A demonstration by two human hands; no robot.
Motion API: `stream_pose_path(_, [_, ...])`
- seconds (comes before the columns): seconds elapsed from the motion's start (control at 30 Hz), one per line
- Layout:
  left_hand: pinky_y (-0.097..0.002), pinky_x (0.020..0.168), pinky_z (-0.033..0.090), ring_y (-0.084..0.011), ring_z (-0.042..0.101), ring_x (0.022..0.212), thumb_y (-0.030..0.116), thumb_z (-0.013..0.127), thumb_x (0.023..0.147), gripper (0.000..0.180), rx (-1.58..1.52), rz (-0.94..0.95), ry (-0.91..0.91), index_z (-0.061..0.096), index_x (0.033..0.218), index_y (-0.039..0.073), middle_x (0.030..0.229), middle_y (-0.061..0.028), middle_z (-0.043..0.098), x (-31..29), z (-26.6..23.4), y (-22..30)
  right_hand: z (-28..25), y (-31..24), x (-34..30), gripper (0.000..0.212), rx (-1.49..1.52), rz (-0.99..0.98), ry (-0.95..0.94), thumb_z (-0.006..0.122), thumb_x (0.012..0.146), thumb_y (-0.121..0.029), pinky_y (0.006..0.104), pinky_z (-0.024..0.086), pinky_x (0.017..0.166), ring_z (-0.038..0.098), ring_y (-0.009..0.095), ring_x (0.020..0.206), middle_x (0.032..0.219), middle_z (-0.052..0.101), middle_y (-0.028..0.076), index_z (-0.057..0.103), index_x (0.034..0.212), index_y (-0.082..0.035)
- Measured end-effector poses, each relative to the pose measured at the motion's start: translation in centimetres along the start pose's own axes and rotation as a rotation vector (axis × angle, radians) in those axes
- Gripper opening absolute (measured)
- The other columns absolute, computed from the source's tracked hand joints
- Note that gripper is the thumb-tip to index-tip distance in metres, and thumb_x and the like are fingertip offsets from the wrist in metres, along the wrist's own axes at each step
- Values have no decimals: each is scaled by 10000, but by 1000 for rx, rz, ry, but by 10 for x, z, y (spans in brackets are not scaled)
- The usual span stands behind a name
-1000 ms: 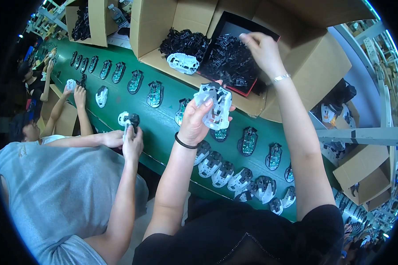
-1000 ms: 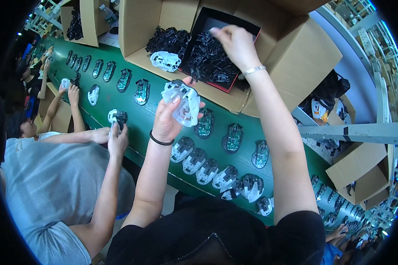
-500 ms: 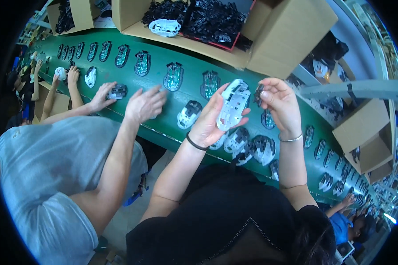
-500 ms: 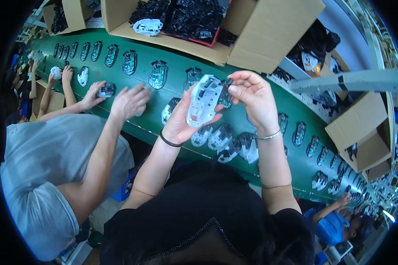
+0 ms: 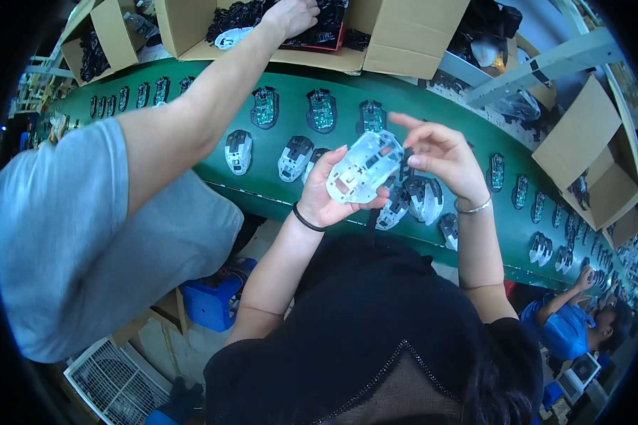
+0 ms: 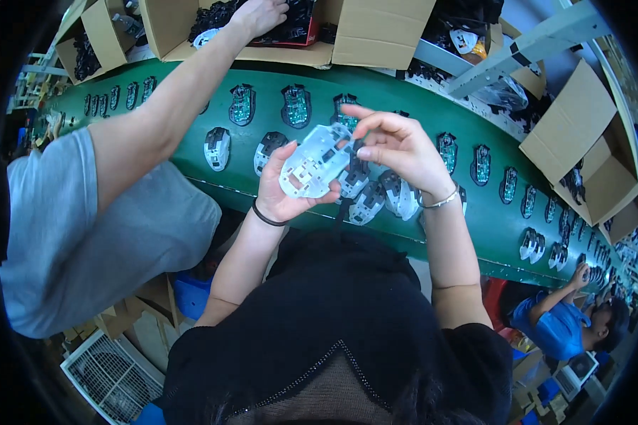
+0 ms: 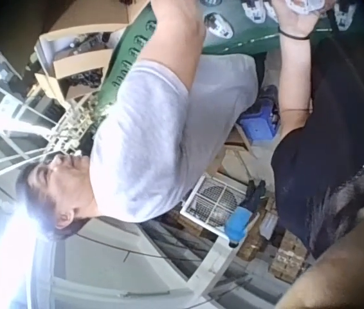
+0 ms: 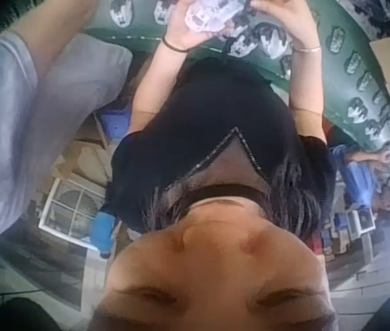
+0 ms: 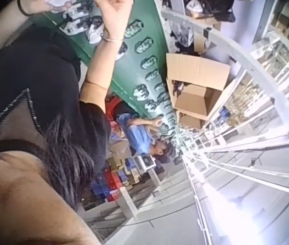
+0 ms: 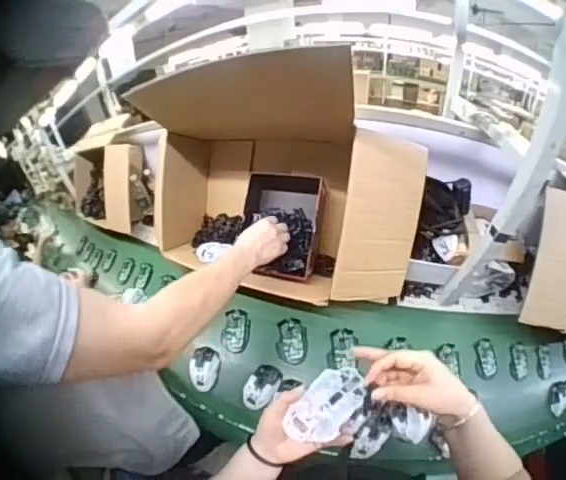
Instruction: The person assembles computer mice by hand, fitting internal components into mouse casings.
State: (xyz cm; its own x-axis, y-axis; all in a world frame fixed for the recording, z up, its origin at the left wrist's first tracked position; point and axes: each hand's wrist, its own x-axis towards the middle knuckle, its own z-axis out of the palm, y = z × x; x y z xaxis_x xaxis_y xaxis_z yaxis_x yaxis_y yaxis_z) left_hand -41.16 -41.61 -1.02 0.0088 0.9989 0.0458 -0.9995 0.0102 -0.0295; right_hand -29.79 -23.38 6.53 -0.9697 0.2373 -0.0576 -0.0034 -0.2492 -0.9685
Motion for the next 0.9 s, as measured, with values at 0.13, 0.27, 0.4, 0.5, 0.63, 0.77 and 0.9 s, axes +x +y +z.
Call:
stream_pose_path(0.13, [-496, 972, 402, -411, 508, 1103, 468, 573, 839, 757, 129, 142, -49, 176, 1432, 214, 1364, -171, 366, -6, 18, -9, -5, 9, -2, 146, -17, 104, -9, 616, 794, 31, 177, 447, 625, 544, 50, 730, 1159, 548, 108, 578, 929, -9])
stream_pose_path(0.27, [-295, 656, 548, -222, 617, 852, 331, 543, 901, 716, 598, 170, 125, 78, 1437, 239, 1275, -117, 438, -11, 20, -7, 10, 37, -12, 173, 168, 155, 188, 619, 802, 20, 177, 422, 585, 520, 46, 698, 1053, 570, 64, 570, 964, -16])
stream_pose_path(0.4, [-279, 696, 511, -160, 604, 802, 567, 428, 879, 586, 1271, 236, 494, 421, 1248, 112, 1106, -90, 562, -10, 10, -9, 22, 78, -22, 171, 348, 290, 222, 610, 833, -30, 189, 419, 621, 523, 60, 727, 901, 584, 4, 564, 998, -46])
stream_pose_path(0.5, [-359, 805, 498, -229, 616, 898, 624, 358, 875, 615, 555, 311, 534, 521, 1118, 83, 1037, -110, 606, -4, -7, -2, 41, 85, -30, 172, 591, 425, 169, 612, 836, -38, 187, 418, 618, 526, 61, 724, 900, 598, 6, 571, 1003, -50])
stream_pose_path(0.63, [-473, 854, 465, -309, 583, 1006, 603, 340, 893, 540, 296, 320, 594, 483, 1171, 163, 987, -152, 608, -9, 10, 1, 28, 60, -16, 211, 229, 123, 289, 622, 814, -1, 195, 433, 604, 526, 59, 701, 900, 568, 16, 571, 1018, -21])
stream_pose_path(0.77, [-443, 828, 452, -196, 512, 1050, 536, 382, 915, 453, 658, 310, 656, 371, 1245, 227, 1109, -38, 509, 0, 24, -3, 43, 30, -5, 204, -162, 70, 168, 628, 800, 20, 195, 434, 613, 539, 61, 749, 904, 570, 16, 600, 1001, 3])
stream_pose_path(0.9, [-408, 813, 438, -153, 469, 1074, 539, 356, 925, 448, 690, 237, 624, 346, 1251, 231, 1156, -3, 454, 1, 26, -1, 50, 13, 11, 198, -628, -168, 85, 650, 747, 38, 212, 464, 637, 561, 95, 754, 870, 577, 38, 639, 943, 12])
